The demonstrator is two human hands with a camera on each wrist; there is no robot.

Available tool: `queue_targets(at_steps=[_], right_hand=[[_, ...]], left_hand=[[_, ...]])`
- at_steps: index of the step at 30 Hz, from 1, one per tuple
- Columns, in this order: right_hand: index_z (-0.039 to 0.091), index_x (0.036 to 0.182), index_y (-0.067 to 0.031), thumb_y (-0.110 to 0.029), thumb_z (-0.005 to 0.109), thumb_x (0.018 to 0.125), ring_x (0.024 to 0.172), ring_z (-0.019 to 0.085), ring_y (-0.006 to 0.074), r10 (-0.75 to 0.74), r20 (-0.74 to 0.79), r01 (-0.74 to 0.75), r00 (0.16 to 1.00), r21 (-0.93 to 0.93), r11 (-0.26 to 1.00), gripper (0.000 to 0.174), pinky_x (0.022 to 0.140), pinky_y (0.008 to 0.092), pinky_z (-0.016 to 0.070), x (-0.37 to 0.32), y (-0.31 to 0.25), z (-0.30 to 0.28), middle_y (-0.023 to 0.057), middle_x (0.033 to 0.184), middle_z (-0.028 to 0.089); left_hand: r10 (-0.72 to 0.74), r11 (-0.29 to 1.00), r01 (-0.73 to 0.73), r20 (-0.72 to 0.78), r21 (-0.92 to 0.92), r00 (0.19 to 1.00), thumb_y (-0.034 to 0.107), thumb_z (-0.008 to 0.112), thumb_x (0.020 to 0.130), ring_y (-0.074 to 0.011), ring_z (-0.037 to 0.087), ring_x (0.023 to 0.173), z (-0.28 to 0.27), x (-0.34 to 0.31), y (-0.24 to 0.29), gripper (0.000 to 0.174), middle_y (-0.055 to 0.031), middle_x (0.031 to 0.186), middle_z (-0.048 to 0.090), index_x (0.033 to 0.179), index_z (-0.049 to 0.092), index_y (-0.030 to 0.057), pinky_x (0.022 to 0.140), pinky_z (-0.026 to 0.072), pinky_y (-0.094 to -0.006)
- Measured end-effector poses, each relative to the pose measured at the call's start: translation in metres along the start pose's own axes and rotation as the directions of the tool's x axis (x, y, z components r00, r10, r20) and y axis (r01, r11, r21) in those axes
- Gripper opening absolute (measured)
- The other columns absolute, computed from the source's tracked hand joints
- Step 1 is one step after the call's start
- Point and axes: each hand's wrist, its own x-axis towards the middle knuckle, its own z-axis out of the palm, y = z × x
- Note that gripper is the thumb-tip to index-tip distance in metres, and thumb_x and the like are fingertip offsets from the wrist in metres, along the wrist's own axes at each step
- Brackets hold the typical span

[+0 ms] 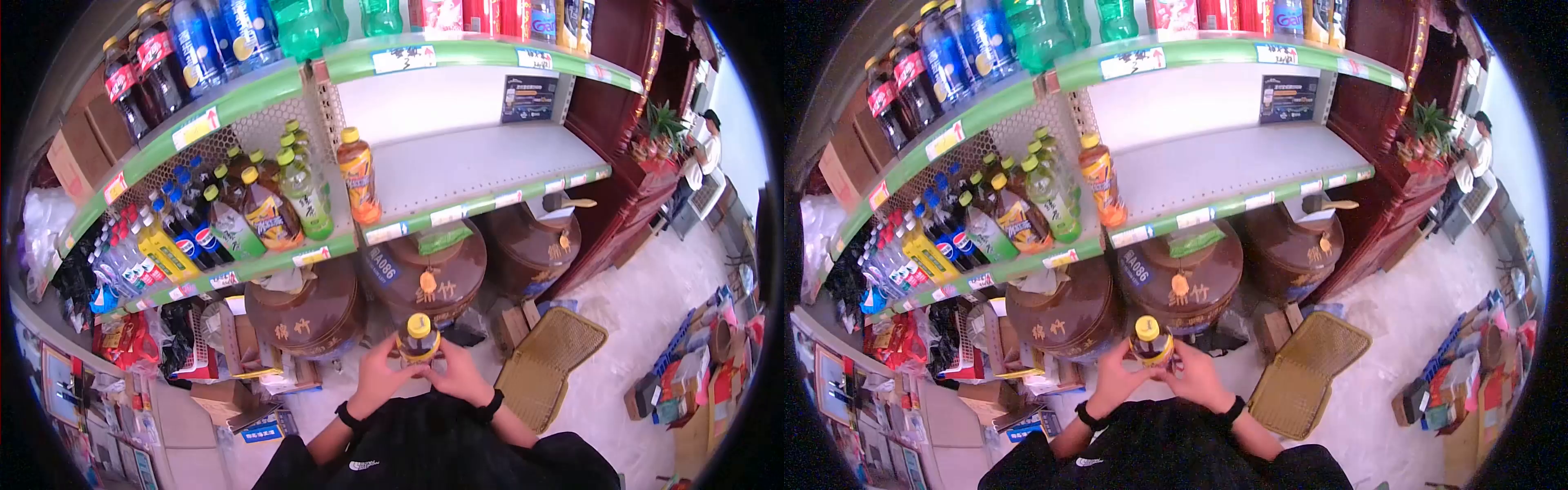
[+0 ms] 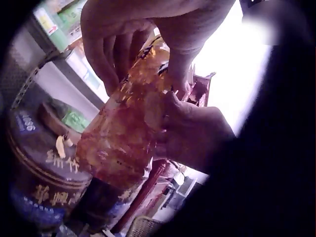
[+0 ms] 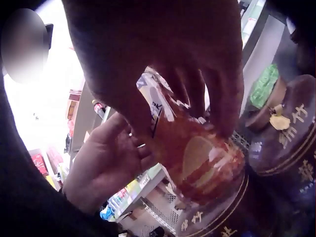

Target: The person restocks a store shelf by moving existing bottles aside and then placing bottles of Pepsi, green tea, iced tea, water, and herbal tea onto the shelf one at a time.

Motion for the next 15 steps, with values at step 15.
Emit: queue_targets(at_steps=[15], right_hand=[[0.059,0.123,0.0073,-0.009,0.077,0.091,0.108,0.073,0.0257,-0.203,-0.163,0.24,0.966,0.261,0.935,0.04,0.095,0.0393,0.06,0.305,0.0,-0.089,0.0194,0.112,0.074]], left_hand=[[0.285,0.884,0.101,-0.697,0.457,0.659,0.023,0.085,0.083,-0.0356,0.066,0.106,-0.017,0.254,0.001,0.084,-0.0213,0.132,0.057,0.152,0.041,0.0034,0.084,0.056,-0.0407]])
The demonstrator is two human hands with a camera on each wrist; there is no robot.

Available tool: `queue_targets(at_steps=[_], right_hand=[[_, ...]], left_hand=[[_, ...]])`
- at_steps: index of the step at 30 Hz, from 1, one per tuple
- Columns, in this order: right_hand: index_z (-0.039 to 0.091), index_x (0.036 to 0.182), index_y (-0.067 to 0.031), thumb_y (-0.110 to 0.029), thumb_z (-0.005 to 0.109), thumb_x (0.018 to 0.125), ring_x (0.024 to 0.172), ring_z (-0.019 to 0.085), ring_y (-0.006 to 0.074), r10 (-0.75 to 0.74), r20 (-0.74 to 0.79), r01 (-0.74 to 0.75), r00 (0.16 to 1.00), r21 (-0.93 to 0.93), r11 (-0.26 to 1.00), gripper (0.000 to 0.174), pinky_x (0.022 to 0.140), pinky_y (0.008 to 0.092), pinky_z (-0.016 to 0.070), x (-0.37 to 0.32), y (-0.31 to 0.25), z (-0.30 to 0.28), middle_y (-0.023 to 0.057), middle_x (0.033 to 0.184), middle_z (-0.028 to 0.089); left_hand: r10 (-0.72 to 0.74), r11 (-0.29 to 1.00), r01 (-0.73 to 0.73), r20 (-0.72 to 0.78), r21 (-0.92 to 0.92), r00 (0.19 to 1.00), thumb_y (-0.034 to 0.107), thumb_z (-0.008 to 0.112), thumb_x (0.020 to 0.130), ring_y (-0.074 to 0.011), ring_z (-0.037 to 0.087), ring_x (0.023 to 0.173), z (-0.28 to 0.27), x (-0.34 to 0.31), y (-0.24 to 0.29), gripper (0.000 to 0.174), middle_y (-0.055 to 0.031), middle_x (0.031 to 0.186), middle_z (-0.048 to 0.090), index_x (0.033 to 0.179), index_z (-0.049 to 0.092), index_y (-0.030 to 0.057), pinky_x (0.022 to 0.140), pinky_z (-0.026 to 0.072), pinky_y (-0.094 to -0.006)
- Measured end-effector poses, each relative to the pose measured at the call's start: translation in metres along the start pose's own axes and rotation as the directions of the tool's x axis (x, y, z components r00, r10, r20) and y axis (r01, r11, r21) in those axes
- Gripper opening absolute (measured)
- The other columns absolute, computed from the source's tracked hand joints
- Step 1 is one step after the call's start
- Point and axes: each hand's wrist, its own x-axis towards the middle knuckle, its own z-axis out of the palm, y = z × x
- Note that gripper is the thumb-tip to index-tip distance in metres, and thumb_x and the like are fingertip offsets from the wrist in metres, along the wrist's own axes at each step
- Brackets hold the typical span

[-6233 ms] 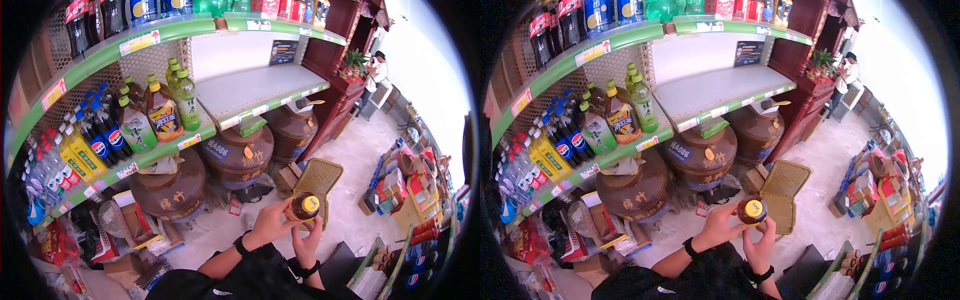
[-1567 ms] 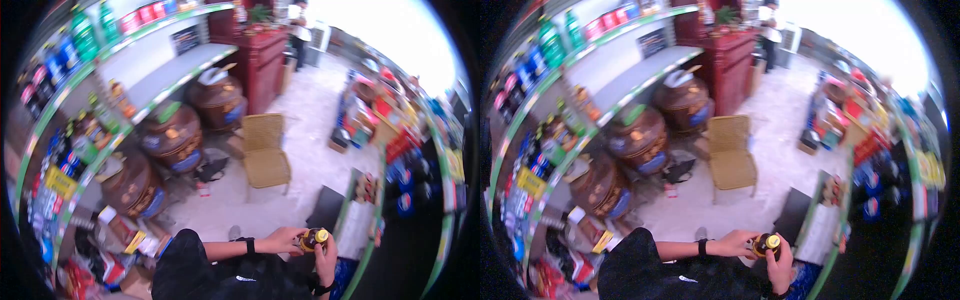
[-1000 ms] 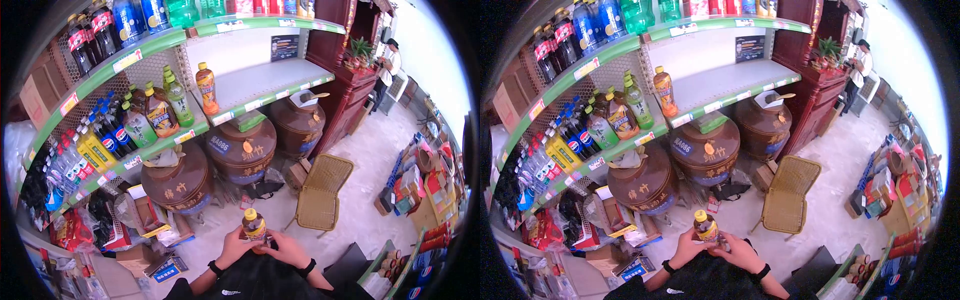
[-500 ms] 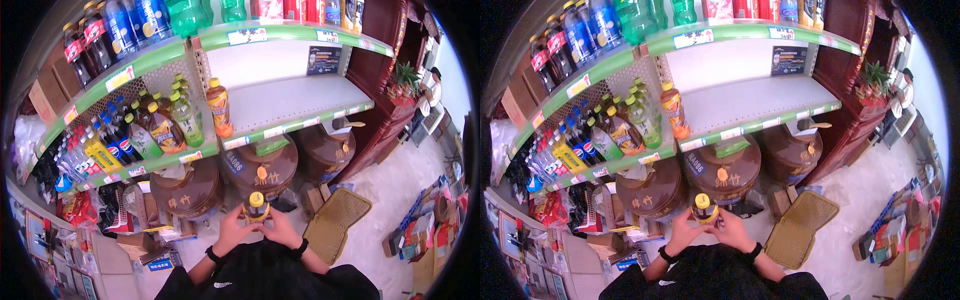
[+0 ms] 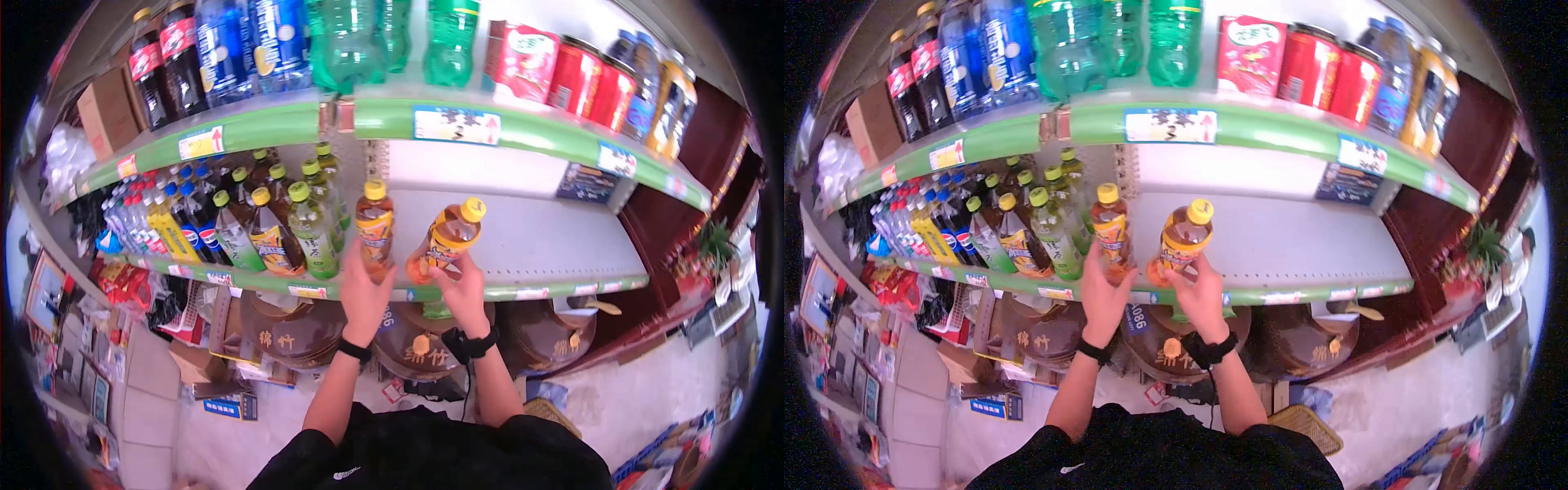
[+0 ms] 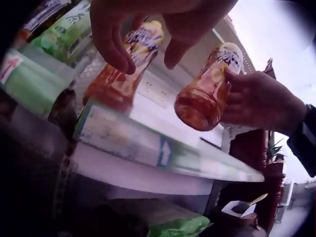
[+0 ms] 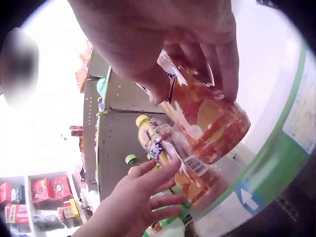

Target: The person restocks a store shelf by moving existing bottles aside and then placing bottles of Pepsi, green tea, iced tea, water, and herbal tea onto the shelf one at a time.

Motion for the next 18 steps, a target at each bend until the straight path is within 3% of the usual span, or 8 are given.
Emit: queue_targets(at_steps=[2,3,7,10,13,16,18], right_hand=[[0.058,0.129,0.0071,-0.007,0.077,0.09,0.111,0.072,0.0249,0.005,0.076,-0.003,0.997,-0.029,1.0,0.046,0.094,0.0387,0.0598,0.025,0.017,0.013,0.0194,0.116,0.073],[0.057,0.13,0.0071,-0.007,0.077,0.09,0.112,0.072,0.0249,0.012,0.1,-0.009,0.995,-0.026,1.0,0.047,0.093,0.0384,0.0599,0.035,0.021,0.02,0.0194,0.117,0.073],[0.059,0.131,0.0064,-0.004,0.078,0.087,0.112,0.072,0.0236,0.038,0.156,-0.029,0.987,-0.061,0.998,0.049,0.092,0.037,0.0601,0.054,0.023,0.046,0.0187,0.119,0.073],[0.06,0.13,0.0062,-0.002,0.078,0.086,0.112,0.071,0.0225,0.083,0.21,-0.074,0.974,-0.049,0.996,0.049,0.092,0.0366,0.0598,0.062,0.027,0.063,0.0182,0.118,0.074],[0.061,0.13,0.0061,-0.001,0.078,0.085,0.112,0.07,0.0218,0.087,0.266,-0.088,0.96,-0.009,0.996,0.048,0.092,0.0369,0.0588,0.068,0.036,0.07,0.0175,0.117,0.074],[0.061,0.129,0.0057,-0.002,0.078,0.085,0.112,0.07,0.0217,0.047,0.318,-0.035,0.947,-0.043,0.998,0.048,0.094,0.0373,0.057,0.081,0.045,0.076,0.0168,0.116,0.074],[0.061,0.129,0.0052,-0.003,0.078,0.085,0.112,0.07,0.0222,0.013,0.343,-0.001,0.939,-0.036,0.999,0.047,0.095,0.0373,0.0557,0.089,0.053,0.081,0.0165,0.116,0.074]], left_hand=[[0.027,0.992,-0.023,-0.032,0.122,0.999,0.022,0.088,0.081,-0.0298,0.067,0.101,0.01,0.005,-0.004,0.089,-0.0209,0.131,0.058,0.153,0.04,0.0006,0.079,0.0565,-0.0365],[-0.024,0.994,0.025,-0.009,0.111,1.0,0.026,0.087,0.082,-0.0336,0.066,0.102,0.009,0.007,-0.004,0.088,-0.0212,0.125,0.061,0.153,0.041,0.0006,0.083,0.0556,-0.0412],[-0.109,0.994,0.108,0.029,0.031,0.994,0.026,0.086,0.084,-0.0327,0.066,0.1,-0.005,0.007,-0.011,0.085,-0.0196,0.118,0.062,0.152,0.042,0.0,0.081,0.0546,-0.0414],[0.016,0.993,-0.008,-0.065,0.117,0.998,0.025,0.085,0.085,-0.0314,0.066,0.093,-0.012,0.005,-0.024,0.083,-0.0186,0.114,0.06,0.152,0.043,-0.0007,0.077,0.0542,-0.0406],[-0.002,0.995,0.013,-0.111,0.095,0.994,0.024,0.084,0.086,-0.0324,0.064,0.089,-0.015,0.001,-0.025,0.081,-0.0172,0.11,0.057,0.152,0.044,-0.0014,0.075,0.0538,-0.0414],[-0.046,0.992,0.052,-0.052,0.117,0.998,0.023,0.081,0.087,-0.0371,0.066,0.098,-0.012,-0.001,-0.032,0.08,-0.0175,0.116,0.056,0.155,0.043,0.0026,0.074,0.0564,-0.044],[-0.009,0.992,0.019,-0.08,0.122,0.997,0.023,0.081,0.087,-0.0362,0.066,0.096,-0.011,-0.001,-0.034,0.081,-0.0171,0.116,0.056,0.155,0.043,0.0035,0.074,0.0564,-0.0435]])
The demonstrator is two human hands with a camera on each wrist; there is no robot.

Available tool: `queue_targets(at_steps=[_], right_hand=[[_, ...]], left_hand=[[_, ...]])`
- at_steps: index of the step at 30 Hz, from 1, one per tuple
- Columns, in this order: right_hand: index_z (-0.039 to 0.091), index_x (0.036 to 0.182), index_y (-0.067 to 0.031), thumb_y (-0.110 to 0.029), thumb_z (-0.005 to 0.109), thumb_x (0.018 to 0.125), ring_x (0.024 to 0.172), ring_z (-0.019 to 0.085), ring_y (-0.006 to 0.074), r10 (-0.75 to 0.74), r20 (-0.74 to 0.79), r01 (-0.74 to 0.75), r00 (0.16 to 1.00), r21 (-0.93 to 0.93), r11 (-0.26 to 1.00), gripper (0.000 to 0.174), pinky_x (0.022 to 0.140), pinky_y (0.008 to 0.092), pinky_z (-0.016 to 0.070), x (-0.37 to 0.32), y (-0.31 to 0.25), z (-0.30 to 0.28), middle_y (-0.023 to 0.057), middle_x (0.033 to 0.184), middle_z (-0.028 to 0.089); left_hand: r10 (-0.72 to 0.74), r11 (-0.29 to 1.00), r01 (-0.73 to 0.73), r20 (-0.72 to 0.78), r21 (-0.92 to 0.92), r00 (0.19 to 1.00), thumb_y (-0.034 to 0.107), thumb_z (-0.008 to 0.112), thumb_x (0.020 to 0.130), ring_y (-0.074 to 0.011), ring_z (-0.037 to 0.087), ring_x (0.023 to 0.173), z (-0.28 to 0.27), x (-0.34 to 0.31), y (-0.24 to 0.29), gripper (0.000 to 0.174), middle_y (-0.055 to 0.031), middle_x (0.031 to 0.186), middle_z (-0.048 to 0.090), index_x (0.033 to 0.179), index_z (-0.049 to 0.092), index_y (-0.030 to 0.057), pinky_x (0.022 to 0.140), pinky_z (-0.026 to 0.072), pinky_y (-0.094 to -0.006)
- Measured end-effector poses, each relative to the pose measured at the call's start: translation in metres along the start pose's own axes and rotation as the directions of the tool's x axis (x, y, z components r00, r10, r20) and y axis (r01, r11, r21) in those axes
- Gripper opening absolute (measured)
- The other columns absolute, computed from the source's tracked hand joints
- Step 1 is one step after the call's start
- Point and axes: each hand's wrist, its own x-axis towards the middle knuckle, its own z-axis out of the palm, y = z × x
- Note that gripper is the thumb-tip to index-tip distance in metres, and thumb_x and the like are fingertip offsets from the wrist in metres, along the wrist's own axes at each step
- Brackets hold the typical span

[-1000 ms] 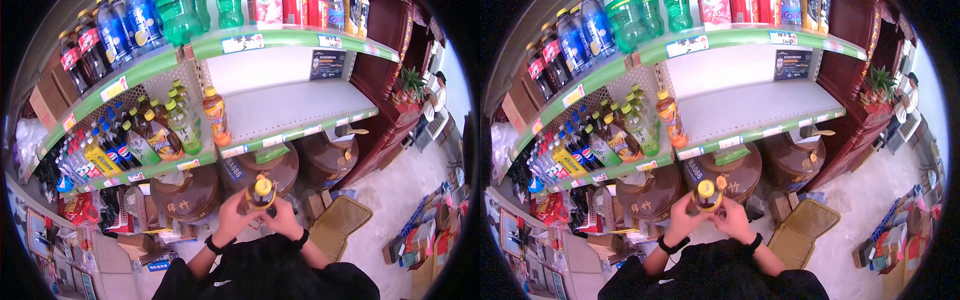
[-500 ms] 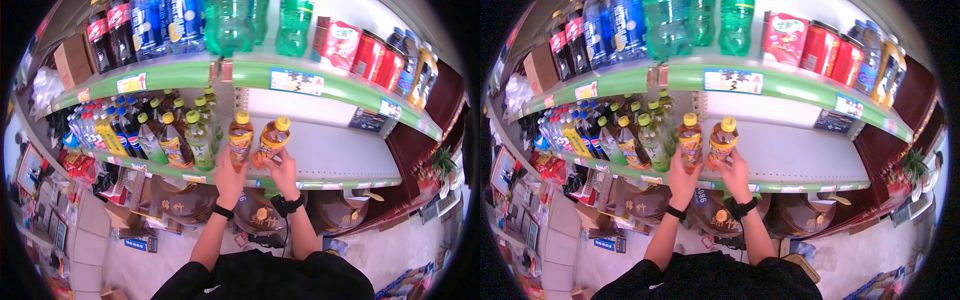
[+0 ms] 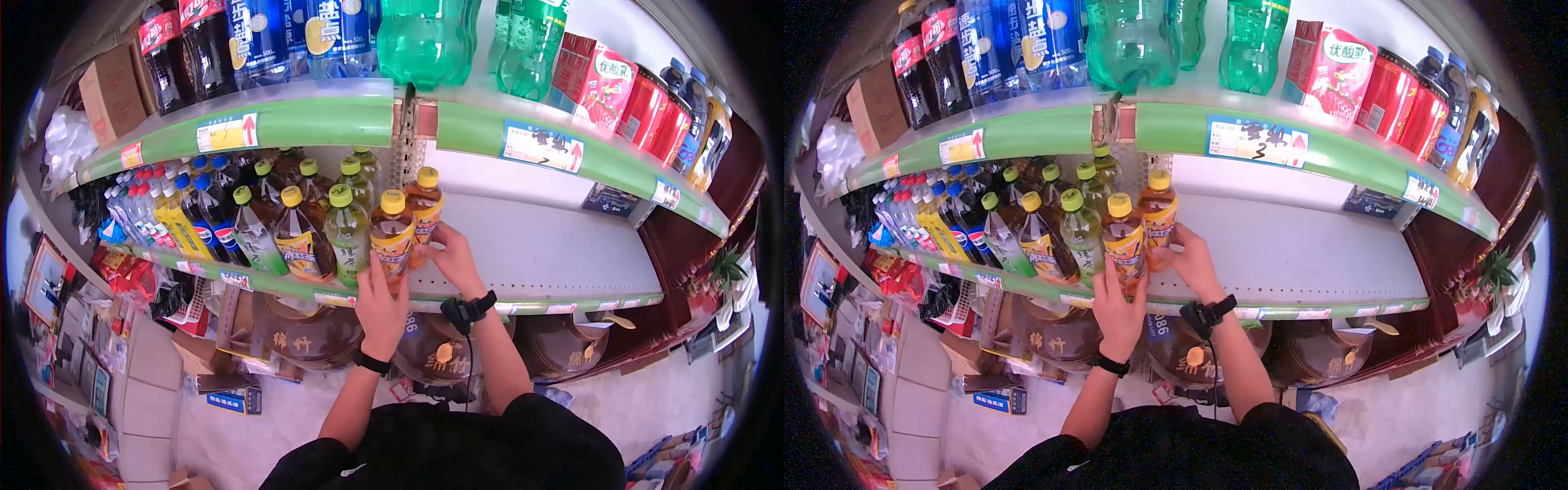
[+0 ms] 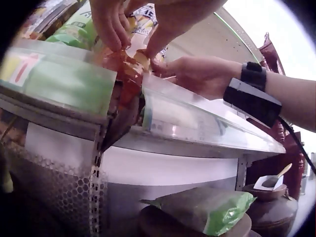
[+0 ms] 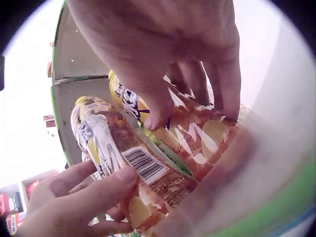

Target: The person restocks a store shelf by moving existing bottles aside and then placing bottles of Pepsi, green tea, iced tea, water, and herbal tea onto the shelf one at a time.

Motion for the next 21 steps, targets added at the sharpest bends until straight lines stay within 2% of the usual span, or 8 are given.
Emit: queue_targets(at_steps=[5,9,13,20,21], right_hand=[[0.062,0.127,0.0042,-0.002,0.076,0.085,0.112,0.071,0.0248,-0.042,0.048,0.039,0.998,0.078,0.996,0.045,0.098,0.037,0.054,0.019,0.018,0.01,0.0173,0.119,0.074],[0.059,0.133,0.0041,0.002,0.072,0.086,0.112,0.07,0.0254,-0.07,0.084,0.068,0.994,0.024,0.997,0.049,0.1,0.037,0.0539,0.027,0.012,0.018,0.0175,0.122,0.073],[0.055,0.141,0.0029,0.003,0.069,0.086,0.115,0.07,0.0261,-0.022,0.108,0.018,0.994,0.033,0.999,0.056,0.1,0.0365,0.054,0.031,0.016,0.024,0.0168,0.125,0.072],[0.048,0.15,-0.0007,0.002,0.068,0.089,0.129,0.063,0.028,0.042,0.255,-0.059,0.966,0.058,0.997,0.064,0.103,0.0367,0.0527,0.032,0.011,0.014,0.0173,0.136,0.067],[0.048,0.151,-0.0016,0.002,0.067,0.089,0.129,0.063,0.0279,0.044,0.22,-0.054,0.975,0.042,0.998,0.065,0.103,0.0369,0.0523,0.031,0.014,0.015,0.0172,0.136,0.066]], left_hand=[[0.064,0.997,-0.062,-0.045,0.049,0.997,0.026,0.083,0.085,-0.0342,0.067,0.093,-0.001,0.001,-0.004,0.081,-0.0162,0.114,0.058,0.154,0.045,0.0048,0.072,0.0564,-0.0426],[0.055,0.998,-0.053,-0.057,0.039,0.997,0.027,0.084,0.082,-0.0338,0.067,0.092,0.002,0.001,-0.007,0.082,-0.0154,0.112,0.059,0.152,0.048,0.0057,0.073,0.0563,-0.0425],[0.048,0.999,-0.048,-0.045,0.002,0.998,0.023,0.087,0.08,-0.0358,0.065,0.091,0.001,0.001,-0.007,0.085,-0.0165,0.109,0.056,0.152,0.047,0.003,0.072,0.0556,-0.0441],[0.07,0.996,-0.073,-0.072,-0.045,0.995,0.023,0.087,0.08,-0.0314,0.065,0.092,0.004,-0.001,-0.014,0.082,-0.0153,0.11,0.057,0.15,0.05,0.0039,0.073,0.0555,-0.0419],[0.065,0.996,-0.07,-0.075,-0.054,0.995,0.023,0.087,0.081,-0.0311,0.066,0.092,0.005,-0.002,-0.016,0.08,-0.0151,0.111,0.058,0.15,0.051,0.0051,0.073,0.0558,-0.0416]])
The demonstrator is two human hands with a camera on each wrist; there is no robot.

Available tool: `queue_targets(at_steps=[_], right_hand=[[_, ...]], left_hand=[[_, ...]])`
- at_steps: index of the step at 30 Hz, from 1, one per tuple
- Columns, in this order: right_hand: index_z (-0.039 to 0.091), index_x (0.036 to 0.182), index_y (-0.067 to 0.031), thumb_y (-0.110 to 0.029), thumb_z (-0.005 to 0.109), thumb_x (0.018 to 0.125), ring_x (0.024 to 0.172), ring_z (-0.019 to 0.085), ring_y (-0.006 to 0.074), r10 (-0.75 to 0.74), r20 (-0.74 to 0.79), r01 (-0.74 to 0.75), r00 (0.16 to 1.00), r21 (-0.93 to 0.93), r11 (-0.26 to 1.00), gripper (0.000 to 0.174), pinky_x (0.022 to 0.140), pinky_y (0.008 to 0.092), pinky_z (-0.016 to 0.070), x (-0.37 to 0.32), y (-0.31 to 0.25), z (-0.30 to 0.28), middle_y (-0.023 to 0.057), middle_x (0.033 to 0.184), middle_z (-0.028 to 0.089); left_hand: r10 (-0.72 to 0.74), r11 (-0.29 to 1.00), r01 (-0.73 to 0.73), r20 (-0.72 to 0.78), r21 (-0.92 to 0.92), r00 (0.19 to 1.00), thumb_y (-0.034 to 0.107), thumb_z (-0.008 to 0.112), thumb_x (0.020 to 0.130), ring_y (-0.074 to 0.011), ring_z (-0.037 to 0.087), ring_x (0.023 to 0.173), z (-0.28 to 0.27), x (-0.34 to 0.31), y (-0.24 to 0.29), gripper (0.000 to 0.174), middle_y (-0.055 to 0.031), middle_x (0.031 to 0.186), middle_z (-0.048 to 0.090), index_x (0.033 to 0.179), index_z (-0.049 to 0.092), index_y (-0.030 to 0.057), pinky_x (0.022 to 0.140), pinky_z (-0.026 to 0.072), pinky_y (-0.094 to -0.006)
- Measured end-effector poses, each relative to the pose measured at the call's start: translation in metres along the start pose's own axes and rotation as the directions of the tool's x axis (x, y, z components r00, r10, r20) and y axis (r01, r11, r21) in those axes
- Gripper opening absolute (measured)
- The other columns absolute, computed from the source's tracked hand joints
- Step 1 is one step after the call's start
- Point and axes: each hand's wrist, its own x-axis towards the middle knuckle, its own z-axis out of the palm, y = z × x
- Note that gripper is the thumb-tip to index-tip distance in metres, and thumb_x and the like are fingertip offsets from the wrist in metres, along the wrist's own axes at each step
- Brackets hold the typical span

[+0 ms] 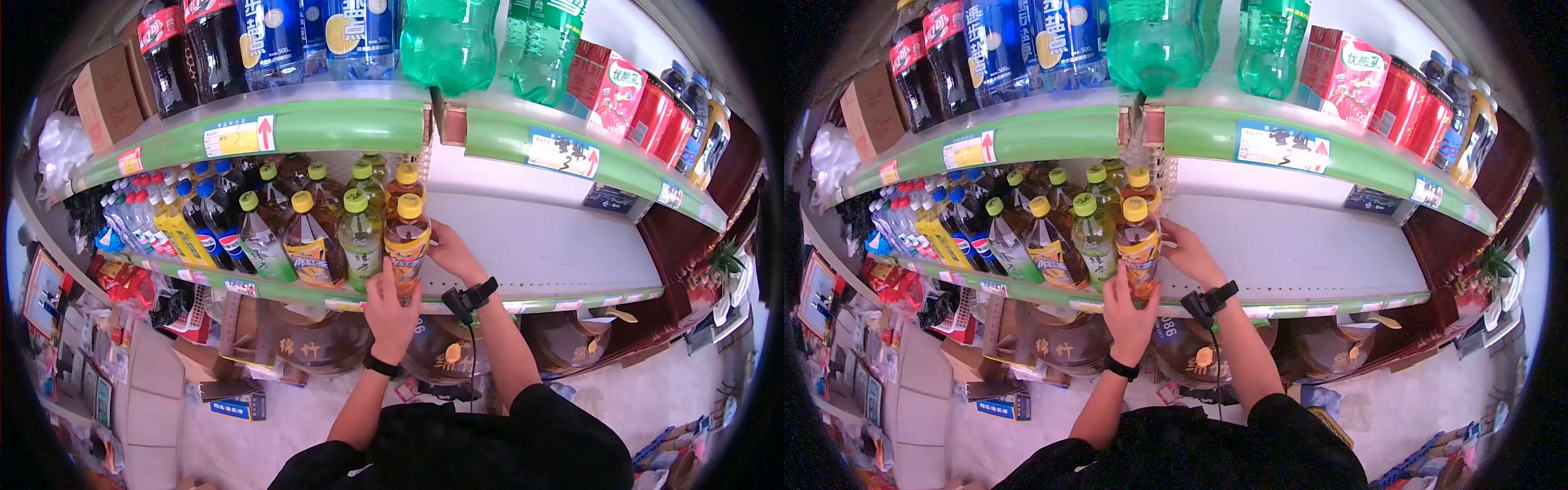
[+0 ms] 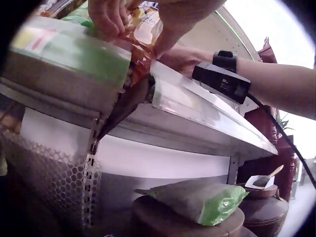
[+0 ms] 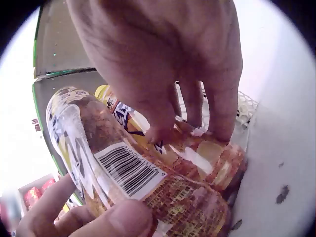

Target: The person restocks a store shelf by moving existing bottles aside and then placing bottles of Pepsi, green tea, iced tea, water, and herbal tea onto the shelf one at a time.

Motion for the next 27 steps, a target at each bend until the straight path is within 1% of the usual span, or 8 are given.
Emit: queue_targets(at_steps=[7,12,14,16,19,21,25,27], right_hand=[[0.048,0.152,-0.003,-0.002,0.068,0.093,0.128,0.063,0.0264,0.007,-0.104,-0.018,0.995,-0.104,0.994,0.062,0.103,0.0367,0.0524,-0.018,-0.016,0.012,0.0187,0.135,0.066],[0.057,0.142,-0.0024,-0.008,0.067,0.099,0.117,0.066,0.0181,0.133,-0.436,-0.087,0.89,0.124,0.989,0.045,0.097,0.0315,0.0541,-0.1,-0.046,0.024,0.0127,0.125,0.071],[0.063,0.134,-0.0018,-0.008,0.066,0.101,0.111,0.067,0.0151,0.209,-0.547,-0.126,0.811,0.186,0.974,0.034,0.094,0.0302,0.0547,-0.156,-0.044,0.035,0.0092,0.119,0.072],[0.066,0.128,-0.0004,-0.009,0.067,0.101,0.102,0.067,0.0133,0.329,-0.607,-0.25,0.723,0.214,0.944,0.029,0.088,0.0289,0.0548,-0.209,-0.033,0.055,0.0067,0.112,0.073],[0.068,0.123,0.0005,-0.014,0.071,0.098,0.087,0.065,0.0104,0.546,-0.584,-0.538,0.601,0.209,0.817,0.029,0.08,0.0265,0.0536,-0.29,0.008,0.106,0.0036,0.1,0.073],[0.069,0.122,-0.0002,-0.018,0.07,0.099,0.094,0.068,0.0133,0.73,-0.457,-0.675,0.508,0.317,0.667,0.03,0.082,0.0296,0.0558,-0.308,-0.001,0.153,0.0061,0.103,0.073],[0.067,0.125,-0.0001,-0.025,0.069,0.099,0.104,0.071,0.025,0.665,-0.26,-0.662,0.701,0.112,0.741,0.036,0.089,0.0373,0.0557,-0.278,-0.073,0.23,0.0155,0.114,0.073],[0.066,0.128,0.0002,-0.024,0.071,0.098,0.104,0.07,0.0282,0.666,-0.259,-0.69,0.7,-0.008,0.723,0.039,0.092,0.0385,0.055,-0.274,-0.099,0.252,0.016,0.116,0.072]], left_hand=[[-0.074,0.986,0.093,0.139,-0.137,0.988,0.016,0.082,0.084,-0.0312,0.067,0.093,-0.023,0.001,-0.002,0.065,-0.015,0.11,0.062,0.143,0.057,0.0058,0.077,0.0562,-0.0406],[0.19,0.944,-0.088,0.306,-0.319,0.933,0.005,0.076,0.086,-0.0297,0.069,0.088,-0.084,-0.015,-0.04,0.027,-0.0139,0.098,0.07,0.113,0.073,0.0027,0.078,0.0563,-0.0381],[0.12,0.945,0.087,0.583,-0.315,0.804,0.008,0.076,0.087,-0.029,0.072,0.085,-0.116,-0.029,-0.067,0.021,-0.0129,0.093,0.072,0.108,0.075,0.0046,0.077,0.0571,-0.0366],[0.085,0.933,0.238,0.807,-0.27,0.584,0.013,0.077,0.088,-0.0277,0.073,0.086,-0.143,-0.039,-0.1,0.023,-0.0128,0.095,0.072,0.109,0.075,0.0042,0.079,0.0575,-0.0353],[0.208,0.899,0.29,0.904,-0.327,0.374,0.016,0.077,0.09,-0.0257,0.073,0.088,-0.167,-0.032,-0.135,0.025,-0.0124,0.098,0.073,0.111,0.075,0.0042,0.081,0.0578,-0.0345],[0.282,0.846,0.392,0.927,-0.361,0.246,0.014,0.077,0.09,-0.0217,0.074,0.09,-0.172,-0.018,-0.144,0.025,-0.0114,0.1,0.074,0.112,0.075,0.0027,0.082,0.0572,-0.0328],[0.469,0.733,0.503,0.876,-0.457,0.113,0.013,0.077,0.089,-0.0255,0.074,0.089,-0.159,-0.004,-0.148,0.025,-0.0127,0.098,0.074,0.112,0.074,0.002,0.08,0.0563,-0.034],[0.592,0.687,0.513,0.806,-0.516,0.018,0.009,0.078,0.087,-0.0253,0.074,0.09,-0.145,-0.003,-0.136,0.024,-0.0125,0.1,0.074,0.11,0.074,0.0022,0.08,0.0562,-0.034]])
